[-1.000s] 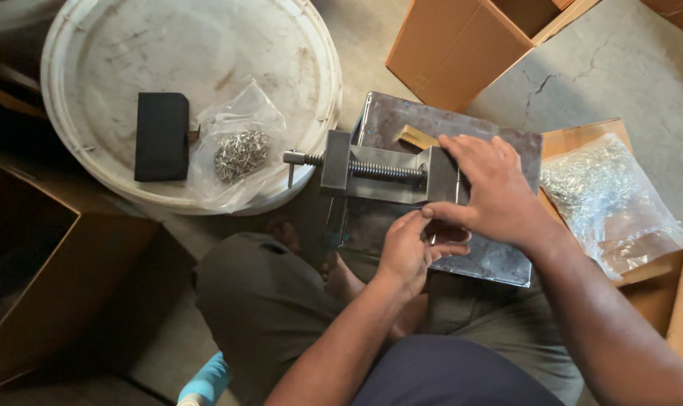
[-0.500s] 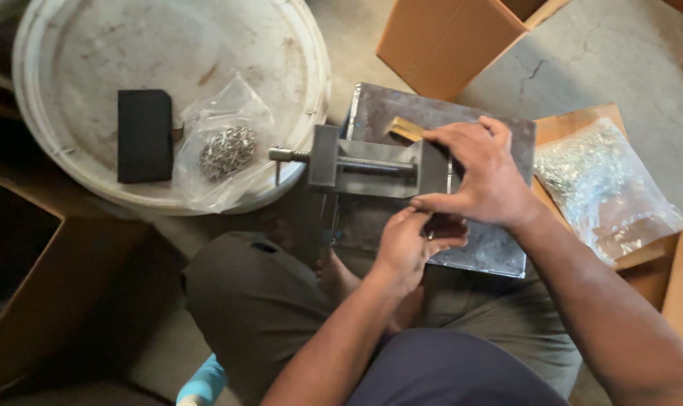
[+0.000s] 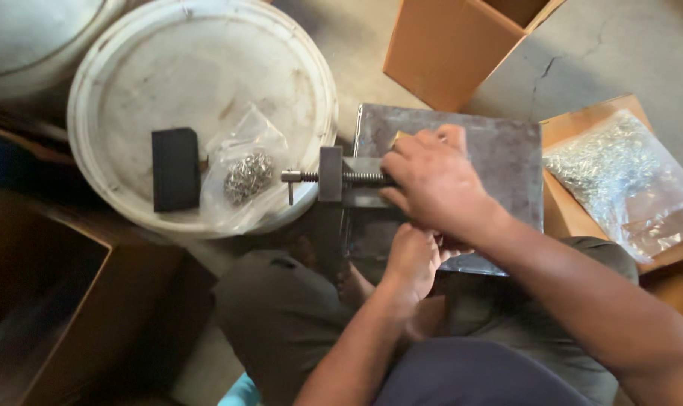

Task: The person sits on the floor and uses a bench vise to assemble small metal components. They pick up metal pieces from a plastic bag and a metal plate, place them into the vise, and tighten the screw mechanism to secure the parts.

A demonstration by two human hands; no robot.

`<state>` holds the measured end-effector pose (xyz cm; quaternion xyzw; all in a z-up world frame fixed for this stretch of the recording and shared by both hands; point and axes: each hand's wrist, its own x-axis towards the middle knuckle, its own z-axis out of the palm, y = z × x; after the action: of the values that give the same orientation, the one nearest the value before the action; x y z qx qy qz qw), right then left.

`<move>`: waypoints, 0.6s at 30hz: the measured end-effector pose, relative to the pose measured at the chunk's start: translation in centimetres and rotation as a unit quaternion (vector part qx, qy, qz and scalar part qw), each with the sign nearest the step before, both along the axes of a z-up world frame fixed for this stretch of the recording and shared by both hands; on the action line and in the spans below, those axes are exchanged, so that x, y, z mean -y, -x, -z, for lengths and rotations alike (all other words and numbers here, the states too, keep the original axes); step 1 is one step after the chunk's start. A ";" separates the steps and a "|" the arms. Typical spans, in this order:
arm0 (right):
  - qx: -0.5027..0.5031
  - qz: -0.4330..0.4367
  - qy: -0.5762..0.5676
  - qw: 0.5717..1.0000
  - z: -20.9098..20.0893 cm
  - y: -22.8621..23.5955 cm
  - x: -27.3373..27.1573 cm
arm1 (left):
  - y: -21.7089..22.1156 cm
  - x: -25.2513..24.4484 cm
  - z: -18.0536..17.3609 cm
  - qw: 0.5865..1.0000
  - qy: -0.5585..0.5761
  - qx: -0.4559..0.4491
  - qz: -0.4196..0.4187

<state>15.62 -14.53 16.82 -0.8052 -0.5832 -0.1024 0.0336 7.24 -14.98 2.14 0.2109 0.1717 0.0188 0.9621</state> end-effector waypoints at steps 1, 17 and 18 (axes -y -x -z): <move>0.004 0.001 -0.002 1.000 0.0 0.0 -0.4 | -0.1 -0.1 -0.1 1.000 0.004 -0.005 -0.005; -0.011 0.046 0.127 0.991 1.5 -0.5 -1.3 | -0.1 -0.3 -0.2 0.999 -0.027 -0.007 0.024; -0.020 0.048 0.132 0.990 1.4 -0.5 -1.3 | -0.1 -0.3 -0.2 0.999 -0.026 -0.008 0.024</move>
<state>16.10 -13.21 15.42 -0.8315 -0.5515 -0.0097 -0.0662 7.29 -14.73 2.35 0.2403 0.1736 -0.0010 0.9551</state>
